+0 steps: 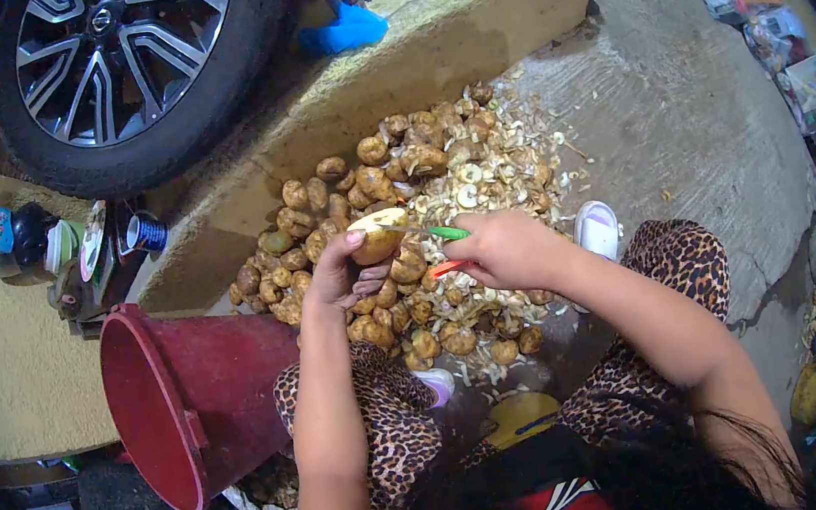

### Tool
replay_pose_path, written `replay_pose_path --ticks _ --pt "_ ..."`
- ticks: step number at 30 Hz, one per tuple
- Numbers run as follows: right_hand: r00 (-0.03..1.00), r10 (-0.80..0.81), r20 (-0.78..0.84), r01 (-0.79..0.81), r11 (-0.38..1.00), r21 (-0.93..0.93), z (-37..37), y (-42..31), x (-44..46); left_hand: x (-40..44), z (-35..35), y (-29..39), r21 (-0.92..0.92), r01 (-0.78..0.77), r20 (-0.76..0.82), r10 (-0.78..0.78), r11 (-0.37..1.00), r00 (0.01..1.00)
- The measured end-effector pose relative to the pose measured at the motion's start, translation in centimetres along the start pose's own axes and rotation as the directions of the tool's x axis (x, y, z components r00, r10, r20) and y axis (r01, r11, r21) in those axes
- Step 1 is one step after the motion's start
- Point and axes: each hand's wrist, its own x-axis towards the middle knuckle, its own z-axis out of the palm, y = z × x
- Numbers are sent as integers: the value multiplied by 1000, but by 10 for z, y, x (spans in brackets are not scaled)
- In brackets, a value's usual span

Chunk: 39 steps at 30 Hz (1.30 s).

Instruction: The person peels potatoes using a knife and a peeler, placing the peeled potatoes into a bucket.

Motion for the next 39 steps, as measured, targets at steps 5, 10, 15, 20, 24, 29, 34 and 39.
replay_pose_path --ticks 5,10,15,20,24,29,34,39 --pt "1000 16 15 -16 1000 5 -5 4 2 -1 -1 1 50 2 -7 -2 999 1000" --pt "997 61 45 -62 998 13 -9 3 1 2 -2 0 109 9 -54 -3 994 999" --pt "995 94 46 -93 996 -12 -5 3 4 7 1 -9 -65 20 -76 -25 998 997" --pt "995 78 65 -78 997 0 -9 3 4 17 -10 -15 -176 60 43 -53 983 998" --pt "998 21 55 -21 1000 -3 -9 3 2 14 -6 -12 -126 71 -3 -72 990 997" --pt "996 34 85 -32 999 -28 -7 4 3 11 -3 -7 -80 67 -27 -69 995 997" --pt "998 7 70 -5 1000 -21 -7 5 2 10 -3 -6 -88 83 -20 -85 993 996" --pt "996 23 86 -19 999 -51 -4 6 2 8 -4 -7 -57 92 -14 -93 994 996"
